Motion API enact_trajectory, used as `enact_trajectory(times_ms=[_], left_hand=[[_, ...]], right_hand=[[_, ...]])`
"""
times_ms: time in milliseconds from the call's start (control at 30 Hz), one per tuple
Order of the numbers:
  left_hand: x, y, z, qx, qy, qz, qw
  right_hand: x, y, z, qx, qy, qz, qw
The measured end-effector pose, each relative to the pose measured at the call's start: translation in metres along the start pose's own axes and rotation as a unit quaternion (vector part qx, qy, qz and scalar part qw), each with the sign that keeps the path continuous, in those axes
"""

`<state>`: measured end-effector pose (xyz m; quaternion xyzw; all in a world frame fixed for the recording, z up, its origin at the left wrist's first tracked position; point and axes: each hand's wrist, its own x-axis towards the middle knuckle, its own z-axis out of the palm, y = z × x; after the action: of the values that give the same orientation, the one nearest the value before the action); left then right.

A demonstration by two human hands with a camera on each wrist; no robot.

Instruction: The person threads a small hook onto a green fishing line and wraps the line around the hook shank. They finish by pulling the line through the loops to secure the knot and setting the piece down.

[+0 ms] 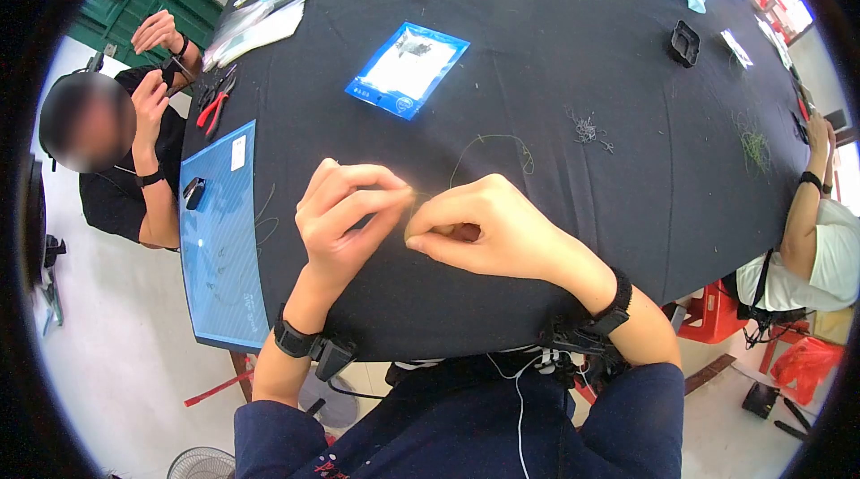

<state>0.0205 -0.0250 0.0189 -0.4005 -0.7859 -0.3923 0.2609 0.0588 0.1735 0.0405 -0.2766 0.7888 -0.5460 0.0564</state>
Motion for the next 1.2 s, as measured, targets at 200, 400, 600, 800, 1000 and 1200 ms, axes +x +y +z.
enact_trajectory(times_ms=[200,400,600,800,1000,1200], left_hand=[[0.0,0.0,0.004,0.022,-0.031,0.07,0.997],[0.001,0.004,0.003,-0.045,-0.031,0.073,0.996],[0.004,0.006,-0.002,-0.045,0.008,0.042,0.998],[0.003,0.0,0.0,0.003,0.024,0.021,0.999],[0.002,0.001,0.003,0.029,-0.012,0.051,0.998],[0.001,0.001,0.005,0.01,-0.041,0.082,0.996]], right_hand=[[-0.002,0.004,-0.009,-0.025,0.076,-0.005,0.997],[0.001,0.013,-0.006,-0.032,0.145,0.039,0.988],[0.002,0.014,0.005,-0.039,0.056,0.046,0.997],[-0.001,0.007,0.005,-0.016,0.0,-0.002,1.0],[-0.002,0.0,-0.005,-0.017,0.038,-0.017,0.999],[-0.001,0.006,-0.013,-0.028,0.128,0.012,0.991]])
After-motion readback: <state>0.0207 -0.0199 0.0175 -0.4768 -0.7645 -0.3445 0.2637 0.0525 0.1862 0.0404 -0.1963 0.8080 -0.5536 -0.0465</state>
